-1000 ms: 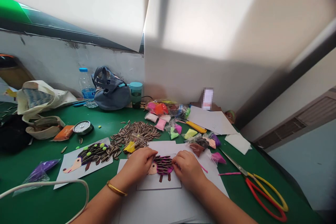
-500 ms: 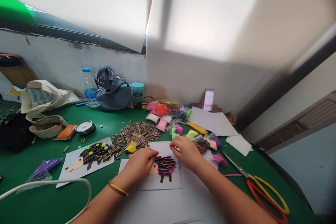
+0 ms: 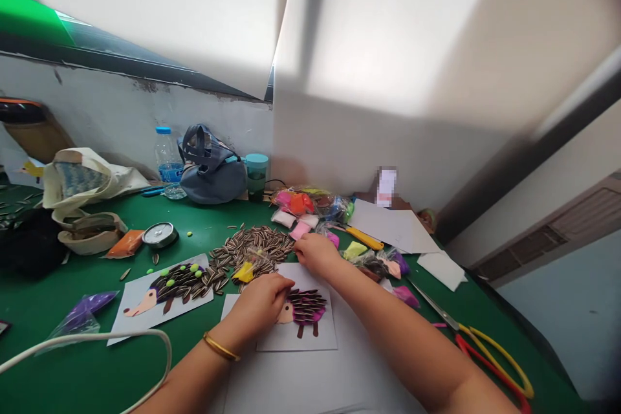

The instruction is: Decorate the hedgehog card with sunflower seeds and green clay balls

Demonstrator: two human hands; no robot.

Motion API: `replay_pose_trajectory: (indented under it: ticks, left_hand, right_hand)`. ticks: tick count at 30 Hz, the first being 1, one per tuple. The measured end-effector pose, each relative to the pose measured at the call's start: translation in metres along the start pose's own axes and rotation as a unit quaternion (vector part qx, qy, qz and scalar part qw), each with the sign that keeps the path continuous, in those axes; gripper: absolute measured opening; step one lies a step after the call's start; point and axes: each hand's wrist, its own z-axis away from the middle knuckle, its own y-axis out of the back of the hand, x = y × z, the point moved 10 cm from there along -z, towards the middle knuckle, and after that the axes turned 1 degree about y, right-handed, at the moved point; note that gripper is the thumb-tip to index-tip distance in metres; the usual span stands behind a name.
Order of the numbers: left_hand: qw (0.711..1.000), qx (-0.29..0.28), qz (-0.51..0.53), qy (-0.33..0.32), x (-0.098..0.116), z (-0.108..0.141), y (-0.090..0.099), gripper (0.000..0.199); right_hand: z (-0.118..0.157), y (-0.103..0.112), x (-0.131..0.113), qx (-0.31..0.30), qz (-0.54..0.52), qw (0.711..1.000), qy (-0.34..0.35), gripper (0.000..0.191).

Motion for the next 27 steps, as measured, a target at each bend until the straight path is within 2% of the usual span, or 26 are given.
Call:
replay_pose_trajectory:
  ticks: [5, 6, 9, 12, 16, 27]
  left_hand:
    - [1.0, 0.012, 0.008, 0.002, -0.001, 0.0, 0.001, 0.032]
    - [1.0, 0.013, 0.008, 0.001, -0.001, 0.0, 0.001, 0.032]
    - [1.0, 0.01, 0.006, 0.002, -0.001, -0.001, 0.0, 0.031]
    - [1.0, 0.009, 0.003, 0.003, -0.001, -0.001, 0.0, 0.031]
    - [1.0, 0.006, 0.002, 0.005, -0.001, -0.001, 0.001, 0.032]
    - [1.0, 0.008, 0.002, -0.001, -0.002, -0.001, 0.0, 0.032]
  right_hand:
    - [0.059, 0.026, 0.02, 0.042, -0.05, 0.997, -0.051, 0.018]
    - [0.074, 0.027, 0.026, 0.058, -0.108, 0.99, -0.068, 0.016]
    - [0.114, 0.019, 0.032, 0.098, -0.243, 0.962, -0.078, 0.015]
    - [0.14, 0.002, 0.03, 0.116, -0.31, 0.941, -0.065, 0.02]
    - [0.153, -0.011, 0.024, 0.12, -0.323, 0.937, -0.055, 0.022]
    - [0.155, -0.005, 0.014, 0.167, -0.246, 0.954, -0.037, 0.022]
